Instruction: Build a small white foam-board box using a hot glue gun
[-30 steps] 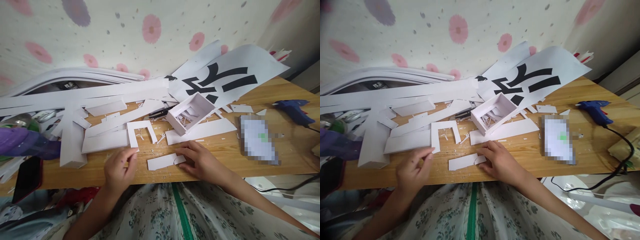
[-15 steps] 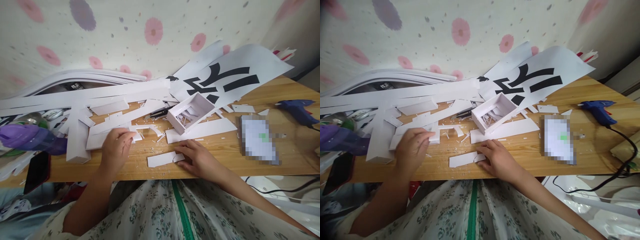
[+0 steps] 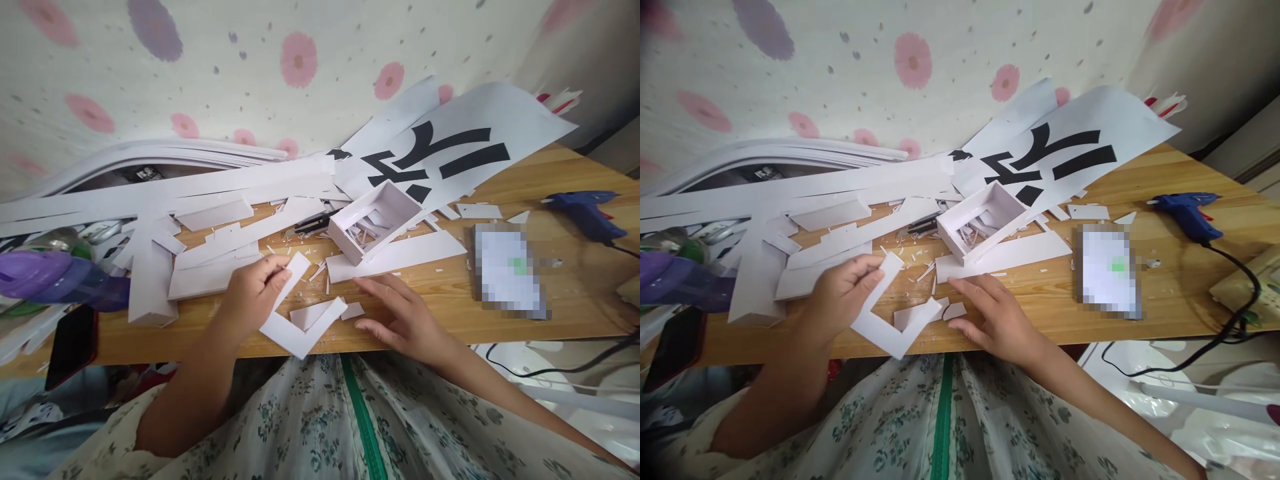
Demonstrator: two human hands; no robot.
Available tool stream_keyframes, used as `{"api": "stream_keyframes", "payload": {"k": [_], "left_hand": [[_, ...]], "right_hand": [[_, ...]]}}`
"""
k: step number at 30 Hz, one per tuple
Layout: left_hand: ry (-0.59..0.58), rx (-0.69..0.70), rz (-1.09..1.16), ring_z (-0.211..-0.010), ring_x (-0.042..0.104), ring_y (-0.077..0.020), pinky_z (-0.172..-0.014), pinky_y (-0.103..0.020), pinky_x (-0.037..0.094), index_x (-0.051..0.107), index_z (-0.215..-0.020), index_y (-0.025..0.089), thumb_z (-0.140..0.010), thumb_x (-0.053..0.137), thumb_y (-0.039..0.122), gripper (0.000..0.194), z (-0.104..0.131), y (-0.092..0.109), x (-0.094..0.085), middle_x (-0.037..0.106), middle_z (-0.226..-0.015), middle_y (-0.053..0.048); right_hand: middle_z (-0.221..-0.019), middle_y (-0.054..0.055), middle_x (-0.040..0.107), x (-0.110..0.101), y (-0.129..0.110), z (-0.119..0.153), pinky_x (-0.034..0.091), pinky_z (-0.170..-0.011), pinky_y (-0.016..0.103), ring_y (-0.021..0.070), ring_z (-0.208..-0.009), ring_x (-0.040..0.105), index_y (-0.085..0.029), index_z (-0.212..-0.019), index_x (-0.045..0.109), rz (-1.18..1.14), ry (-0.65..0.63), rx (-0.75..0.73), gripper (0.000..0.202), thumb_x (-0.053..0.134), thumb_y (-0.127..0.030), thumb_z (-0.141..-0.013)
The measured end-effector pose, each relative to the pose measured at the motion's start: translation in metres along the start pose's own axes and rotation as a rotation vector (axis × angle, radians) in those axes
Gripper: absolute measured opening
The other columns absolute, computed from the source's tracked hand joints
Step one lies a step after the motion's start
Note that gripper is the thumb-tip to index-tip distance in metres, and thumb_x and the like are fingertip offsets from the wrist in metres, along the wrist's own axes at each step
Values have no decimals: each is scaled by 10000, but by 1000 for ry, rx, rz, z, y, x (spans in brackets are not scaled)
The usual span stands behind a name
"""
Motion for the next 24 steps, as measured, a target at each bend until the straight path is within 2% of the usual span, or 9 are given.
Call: {"api": "stream_keyframes", "payload": {"k": [2,5,9,14,17,21,24], "left_hand": [[-95,-16,16,-806,680,-198,-718,-305,527,689,-989,207,-856,482,406,315,-1,-5,15,748,-908,-15],[-188,-31,16,-943,689,-227,-826,-336,536,696,-1034,213,-872,468,431,355,0,-12,25,746,-1039,-29],[-298,-56,0,-1021,679,-231,-905,-341,528,704,-1070,236,-886,468,481,387,4,-22,27,731,-1110,-14],[-381,-72,-36,-1039,678,-249,-946,-375,526,718,-1071,240,-883,465,506,413,8,-36,24,728,-1119,-16],[-420,-79,-56,-1084,665,-250,-961,-383,524,710,-1107,257,-889,442,518,432,8,-43,24,708,-1167,-8],[-413,-20,-97,-1077,670,-250,-937,-386,541,706,-1123,245,-905,412,506,449,3,-45,25,703,-1173,-23],[-423,14,-107,-1082,667,-244,-968,-394,523,694,-1146,227,-913,414,471,439,0,-42,32,699,-1180,-31]], "right_hand": [[-1200,137,620,2,-3,0,528,-900,392,244,-1066,595,-211,-1367,468,6,-21,-20,514,640,-297,-890],[-1223,157,623,13,-6,-2,511,-931,403,258,-1099,568,-144,-1278,560,66,-120,-42,425,639,-289,-886],[-1236,131,643,32,-11,-8,480,-956,422,264,-1104,543,-143,-1221,614,161,-258,-53,333,592,-269,-914],[-1056,83,682,44,-13,-14,487,-833,333,200,-899,557,-170,-995,670,232,-316,-54,170,508,-171,-944],[-954,83,671,38,-9,-12,484,-764,306,187,-828,549,-163,-884,663,255,-292,-59,180,493,-154,-945],[-902,85,666,20,3,-5,491,-721,299,187,-800,561,-169,-917,675,269,-262,-12,205,474,-139,-944],[-910,93,673,6,8,-1,509,-739,316,198,-829,584,-176,-936,688,271,-225,14,249,448,-114,-939]]}}
Point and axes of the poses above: each hand's wrist, its own z-axis away from the middle knuckle, its own x-axis out of the palm, y = z × x, the point moved 7 cm from there along -z, towards the middle knuckle
